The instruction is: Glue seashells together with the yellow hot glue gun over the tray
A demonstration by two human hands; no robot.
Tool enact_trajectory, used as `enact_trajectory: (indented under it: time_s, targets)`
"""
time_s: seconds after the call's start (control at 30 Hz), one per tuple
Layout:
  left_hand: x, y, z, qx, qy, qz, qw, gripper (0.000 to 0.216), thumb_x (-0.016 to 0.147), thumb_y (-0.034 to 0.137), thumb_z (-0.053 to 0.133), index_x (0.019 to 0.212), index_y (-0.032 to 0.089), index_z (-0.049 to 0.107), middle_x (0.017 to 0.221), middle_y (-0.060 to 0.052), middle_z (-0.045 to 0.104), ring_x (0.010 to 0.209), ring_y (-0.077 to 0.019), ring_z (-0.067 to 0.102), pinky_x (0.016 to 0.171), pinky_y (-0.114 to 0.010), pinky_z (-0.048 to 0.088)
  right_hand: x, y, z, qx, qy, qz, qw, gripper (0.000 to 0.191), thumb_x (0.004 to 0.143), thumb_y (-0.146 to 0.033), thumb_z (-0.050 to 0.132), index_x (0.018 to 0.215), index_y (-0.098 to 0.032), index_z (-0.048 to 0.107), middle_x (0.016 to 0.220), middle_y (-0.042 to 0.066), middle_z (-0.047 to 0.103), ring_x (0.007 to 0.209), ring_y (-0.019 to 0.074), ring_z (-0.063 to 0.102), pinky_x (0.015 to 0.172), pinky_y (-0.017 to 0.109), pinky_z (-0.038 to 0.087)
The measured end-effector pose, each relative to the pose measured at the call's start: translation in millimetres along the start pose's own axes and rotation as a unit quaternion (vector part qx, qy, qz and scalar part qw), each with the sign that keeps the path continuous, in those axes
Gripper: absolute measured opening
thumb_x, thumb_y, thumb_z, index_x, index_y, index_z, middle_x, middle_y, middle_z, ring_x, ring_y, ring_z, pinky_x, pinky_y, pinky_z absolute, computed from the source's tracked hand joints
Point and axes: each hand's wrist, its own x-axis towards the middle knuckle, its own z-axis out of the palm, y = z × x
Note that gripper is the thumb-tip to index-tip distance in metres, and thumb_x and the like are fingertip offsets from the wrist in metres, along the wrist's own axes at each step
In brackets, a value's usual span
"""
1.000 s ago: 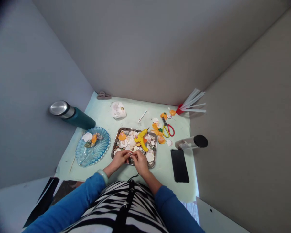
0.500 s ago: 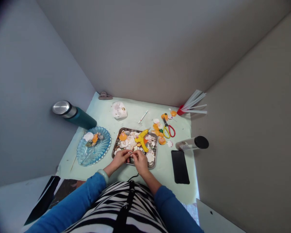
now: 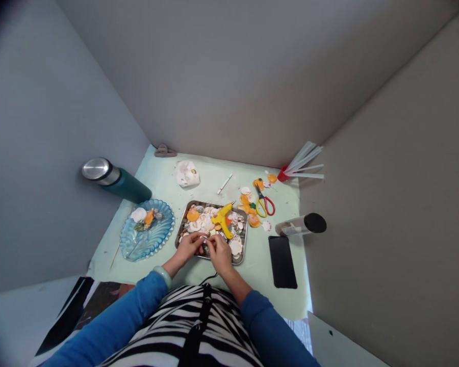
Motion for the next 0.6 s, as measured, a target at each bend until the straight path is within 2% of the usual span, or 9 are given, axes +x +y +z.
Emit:
enact_trajectory:
  time_s: [0.17,0.43,0.6]
  targets:
    - [-3.1,1.3,0.3,-0.007,-0.017,0.009,1.0,0.043,0.072,0.033,0.061,0.107,0.008,0.061,0.046,0.002,0.056,0.042,-0.0103,0.051,0.045,-0.02,0.038,0.1,-0.9,-0.7,-0.012,-0.003,-0.006,1.0,0.013,0.087,-0.028,0.046,0.081,-0.019,0.054,0.078,0.002,0.058,0.068,0.0139,0.055,0.063,0.024,0.042]
    - [-3.1,0.7,0.8,-0.007,-0.012,0.011,1.0,0.037,0.076,0.031,0.055,0.102,0.007,0.062,0.044,0.002,0.055,0.04,-0.0109,0.051,0.044,-0.02,0.037,0.6,-2.7,-1.3,-0.041,0.0,0.018,0.999,0.013,0.086,-0.03,0.048,0.086,-0.019,0.054,0.075,0.002,0.06,0.063,0.0139,0.055,0.061,0.024,0.041]
    - [-3.2,2.7,1.0,0.003,-0.004,0.013,1.0,0.032,0.076,0.028,0.054,0.099,0.007,0.063,0.043,0.002,0.055,0.039,-0.0105,0.05,0.043,-0.02,0.037,0.0,-4.9,-1.3,-0.077,-0.006,-0.007,0.997,0.018,0.089,-0.031,0.045,0.079,-0.019,0.055,0.076,0.003,0.06,0.067,0.0145,0.056,0.063,0.024,0.04]
